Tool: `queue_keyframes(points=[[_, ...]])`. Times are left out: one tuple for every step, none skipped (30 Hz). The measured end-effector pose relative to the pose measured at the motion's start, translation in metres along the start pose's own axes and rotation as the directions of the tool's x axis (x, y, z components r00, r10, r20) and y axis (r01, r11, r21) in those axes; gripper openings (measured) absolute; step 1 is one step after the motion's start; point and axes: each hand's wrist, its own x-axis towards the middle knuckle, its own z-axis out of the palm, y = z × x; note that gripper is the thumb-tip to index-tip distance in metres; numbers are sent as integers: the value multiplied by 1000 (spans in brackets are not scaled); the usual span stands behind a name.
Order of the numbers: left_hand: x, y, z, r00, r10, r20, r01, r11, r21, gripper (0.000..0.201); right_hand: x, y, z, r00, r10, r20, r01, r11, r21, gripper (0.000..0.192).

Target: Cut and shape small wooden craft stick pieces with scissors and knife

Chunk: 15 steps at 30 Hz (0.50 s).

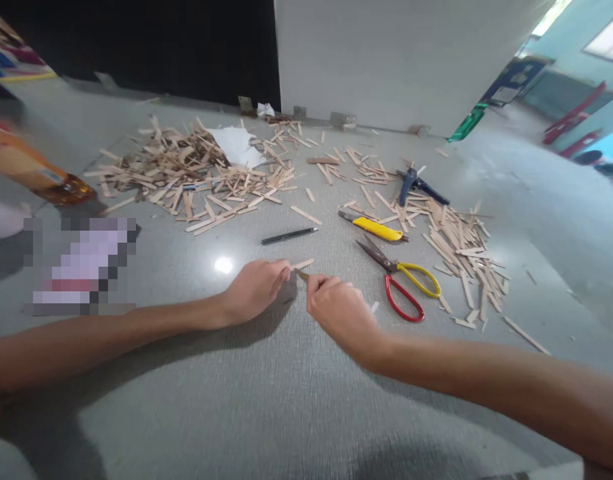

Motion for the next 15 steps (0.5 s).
queue_keyframes(points=[[0, 0, 0, 1000, -1, -5, 1, 1000, 3, 34, 3, 5, 1, 1000, 0, -8, 0, 1000, 28, 32], [1, 0, 1, 1000, -2, -11, 2, 1000, 5, 36, 6, 11, 2, 1000, -5, -14, 6, 998, 62, 28], [1, -1, 1, 1000, -4, -19, 4, 1000, 5, 37, 10, 19, 2, 1000, -7, -18, 9, 995, 95, 25], [2, -1, 1, 1000, -6, -27, 6, 1000, 5, 38, 14, 26, 2, 1000, -6, -18, 8, 992, 128, 22], [3, -1, 2, 999, -7, -33, 7, 1000, 4, 37, 16, 30, 2, 1000, -1, -15, 3, 988, 157, 21], [4, -1, 2, 999, -8, -38, 8, 1000, 3, 36, 18, 31, 1, 1000, 9, -10, -7, 984, 180, 21], [4, -1, 2, 999, -7, -42, 7, 1000, 1, 35, 17, 29, -1, 1000, 23, -1, -22, 980, 197, 23], [4, -1, 2, 999, -4, -46, 4, 1000, -1, 34, 16, 22, -4, 999, 42, 9, -43, 977, 208, 27], [4, -2, 3, 999, -1, -48, 0, 1000, -5, 33, 14, 13, -6, 998, 61, 23, -64, 974, 217, 32], [3, -2, 3, 999, 3, -51, -3, 1000, -10, 32, 11, 3, -9, 996, 85, 40, -92, 971, 221, 38], [3, -3, 4, 998, 6, -55, -7, 1000, -16, 30, 9, -8, -12, 993, 107, 51, -116, 966, 229, 44], [2, -3, 5, 998, 8, -60, -9, 1000, -25, 29, 7, -18, -14, 990, 126, 63, -138, 961, 240, 49], [2, -4, 6, 998, 9, -68, -12, 999, -36, 29, 6, -26, -16, 987, 146, 73, -160, 955, 251, 53], [1, -5, 7, 997, 9, -78, -13, 999, -51, 29, 5, -31, -18, 983, 163, 80, -178, 948, 264, 55], [1, -7, 9, 996, 9, -91, -15, 998, -68, 29, 5, -33, -19, 981, 177, 83, -193, 941, 278, 56]])
